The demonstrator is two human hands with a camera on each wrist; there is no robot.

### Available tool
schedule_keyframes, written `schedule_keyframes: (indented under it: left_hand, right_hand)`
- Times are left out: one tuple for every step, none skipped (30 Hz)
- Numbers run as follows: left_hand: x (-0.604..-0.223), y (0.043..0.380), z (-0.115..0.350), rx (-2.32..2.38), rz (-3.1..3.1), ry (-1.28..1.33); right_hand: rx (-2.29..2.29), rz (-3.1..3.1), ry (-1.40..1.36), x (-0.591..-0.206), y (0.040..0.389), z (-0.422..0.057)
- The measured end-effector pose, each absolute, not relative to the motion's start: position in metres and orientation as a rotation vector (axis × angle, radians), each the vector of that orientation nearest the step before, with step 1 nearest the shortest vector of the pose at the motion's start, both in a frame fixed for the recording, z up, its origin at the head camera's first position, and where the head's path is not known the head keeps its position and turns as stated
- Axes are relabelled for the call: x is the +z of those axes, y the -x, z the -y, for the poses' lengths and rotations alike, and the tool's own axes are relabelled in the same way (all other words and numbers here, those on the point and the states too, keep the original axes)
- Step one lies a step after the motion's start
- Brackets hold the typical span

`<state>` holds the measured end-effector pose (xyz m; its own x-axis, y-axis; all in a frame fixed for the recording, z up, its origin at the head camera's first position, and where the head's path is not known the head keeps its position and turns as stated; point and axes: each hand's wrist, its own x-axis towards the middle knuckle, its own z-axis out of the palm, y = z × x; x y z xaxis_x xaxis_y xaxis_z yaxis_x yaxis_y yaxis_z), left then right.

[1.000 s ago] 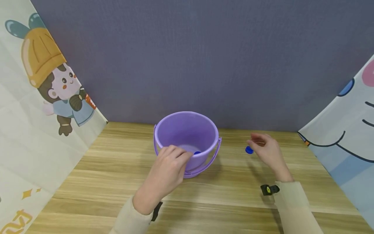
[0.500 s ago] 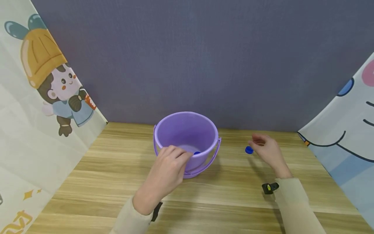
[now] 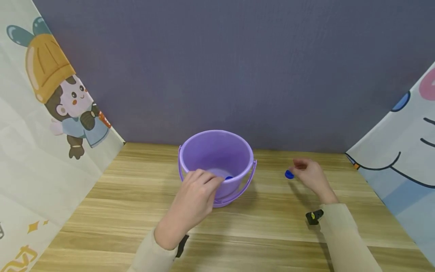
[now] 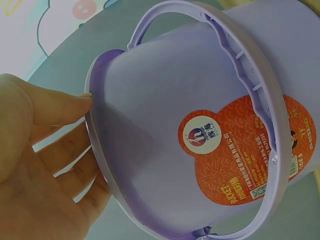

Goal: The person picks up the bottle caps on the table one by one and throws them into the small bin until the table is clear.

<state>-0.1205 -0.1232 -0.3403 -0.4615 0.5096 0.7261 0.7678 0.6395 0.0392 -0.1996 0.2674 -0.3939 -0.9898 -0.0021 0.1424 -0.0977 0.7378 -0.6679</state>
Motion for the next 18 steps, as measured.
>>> schedule_keyframes:
  left_hand:
    - [-0.34, 0.12, 0.123, -0.476, 2.162, 0.991]
    - [-0.34, 0.12, 0.123, -0.475, 2.165, 0.99]
    - [-0.34, 0.12, 0.123, -0.473, 2.166, 0.99]
    - [-0.34, 0.12, 0.123, -0.472, 2.168, 0.99]
    - [-0.34, 0.12, 0.123, -0.472, 2.171, 0.99]
    - [-0.34, 0.12, 0.124, -0.471, 2.173, 0.99]
    - [-0.34, 0.119, 0.124, -0.471, 2.176, 0.99]
    - [-0.34, 0.119, 0.124, -0.47, 2.178, 0.99]
    - [-0.34, 0.119, 0.124, -0.472, 2.179, 0.99]
    - [-0.34, 0.119, 0.124, -0.475, 2.181, 0.989]
    - [-0.34, 0.119, 0.124, -0.477, 2.184, 0.988]
    - [-0.34, 0.119, 0.124, -0.479, 2.184, 0.988]
    - [-0.34, 0.119, 0.124, -0.483, 2.186, 0.987]
    - [-0.34, 0.119, 0.124, -0.484, 2.186, 0.987]
    - [-0.34, 0.118, 0.124, -0.485, 2.186, 0.987]
    - [-0.34, 0.118, 0.124, -0.483, 2.185, 0.987]
    - [-0.34, 0.118, 0.124, -0.482, 2.183, 0.987]
    - [-0.34, 0.119, 0.124, -0.481, 2.181, 0.988]
  right_hand:
    - [1.092, 2.817, -0.077, -0.394, 0.2, -0.268]
    - [1.099, 2.83, -0.07, -0.395, 0.201, -0.269]
    - [1.106, 2.842, -0.067, -0.395, 0.201, -0.269]
    - [1.102, 2.855, -0.064, -0.396, 0.202, -0.27]
    - [1.1, 2.867, -0.063, -0.396, 0.202, -0.27]
    - [1.095, 2.878, -0.063, -0.397, 0.203, -0.271]
    - [1.084, 2.888, -0.065, -0.397, 0.204, -0.271]
    - [1.08, 2.896, -0.063, -0.398, 0.205, -0.272]
    - [1.069, 2.904, -0.064, -0.398, 0.206, -0.272]
    - [1.057, 2.913, -0.064, -0.399, 0.207, -0.272]
    - [1.049, 2.922, -0.066, -0.399, 0.208, -0.273]
    - [1.038, 2.93, -0.066, -0.4, 0.209, -0.273]
    - [1.036, 2.938, -0.066, -0.4, 0.21, -0.273]
    - [1.038, 2.945, -0.064, -0.401, 0.211, -0.273]
    - [1.033, 2.952, -0.063, -0.401, 0.211, -0.274]
    - [1.032, 2.96, -0.062, -0.401, 0.212, -0.274]
    - [1.03, 2.966, -0.061, -0.401, 0.212, -0.274]
    - [1.026, 2.975, -0.062, -0.402, 0.213, -0.275]
